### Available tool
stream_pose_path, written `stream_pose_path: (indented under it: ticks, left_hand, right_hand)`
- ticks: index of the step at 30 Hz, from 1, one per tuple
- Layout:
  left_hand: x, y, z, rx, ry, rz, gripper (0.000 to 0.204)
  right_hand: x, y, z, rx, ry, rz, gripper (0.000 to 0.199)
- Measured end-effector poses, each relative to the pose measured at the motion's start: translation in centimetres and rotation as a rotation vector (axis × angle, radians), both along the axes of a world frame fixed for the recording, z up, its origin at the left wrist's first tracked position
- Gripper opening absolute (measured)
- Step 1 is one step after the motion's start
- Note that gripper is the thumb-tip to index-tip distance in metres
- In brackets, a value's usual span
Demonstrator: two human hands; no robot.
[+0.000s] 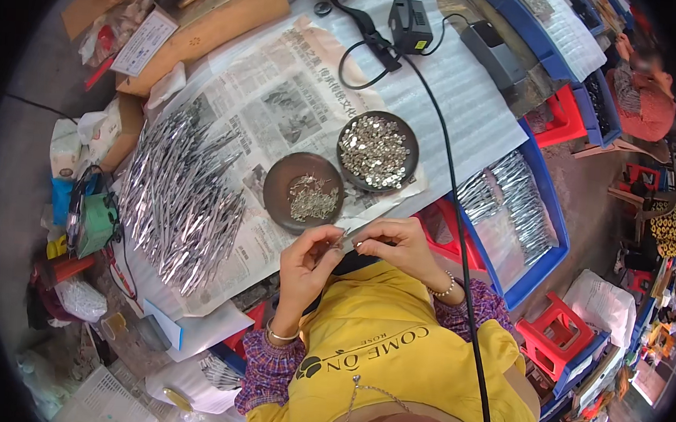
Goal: The person assembles small metal components by picking up parts from bowls on the table and fitting them together by hand.
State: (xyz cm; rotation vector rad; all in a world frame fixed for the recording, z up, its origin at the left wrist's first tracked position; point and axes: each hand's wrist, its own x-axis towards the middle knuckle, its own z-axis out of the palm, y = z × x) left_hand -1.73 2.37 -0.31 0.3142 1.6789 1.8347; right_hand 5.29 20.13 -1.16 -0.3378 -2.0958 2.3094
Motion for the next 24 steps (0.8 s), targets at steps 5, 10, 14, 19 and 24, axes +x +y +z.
stream_pose_path:
  ticks: [5, 10, 14, 19, 24]
  left_hand:
    - [0.0, 0.2, 0.6, -0.028, -0.079, -0.05, 0.023]
    - [0.1, 0.2, 0.3, -0.002, -0.069, -0.051, 0.023]
    - [0.2, 0.3, 0.2, 0.011, -0.061, -0.059, 0.023]
    - [0.4, 0.3, 0.0, 0.038, -0.094, -0.05, 0.023]
    - [0.3, 0.0, -0.2, 0.029, -0.275, -0.041, 0.023]
  right_hand:
    - [0.4, -0.4, -0.9, -0.212, -0.087, 0.007, 0.012]
    - [0.3, -0.6, -1.0, -0.269, -0.111, 0.005, 0.013]
    - [0.4, -0.8, -1.4, -0.289, -0.079, -0.016, 0.014]
    - [0.5, -1.1, -1.4, -0.278, -0.1, -0.039, 0.013]
    - [0.5, -1.4, -1.2, -0.311, -0.101, -0.083, 0.013]
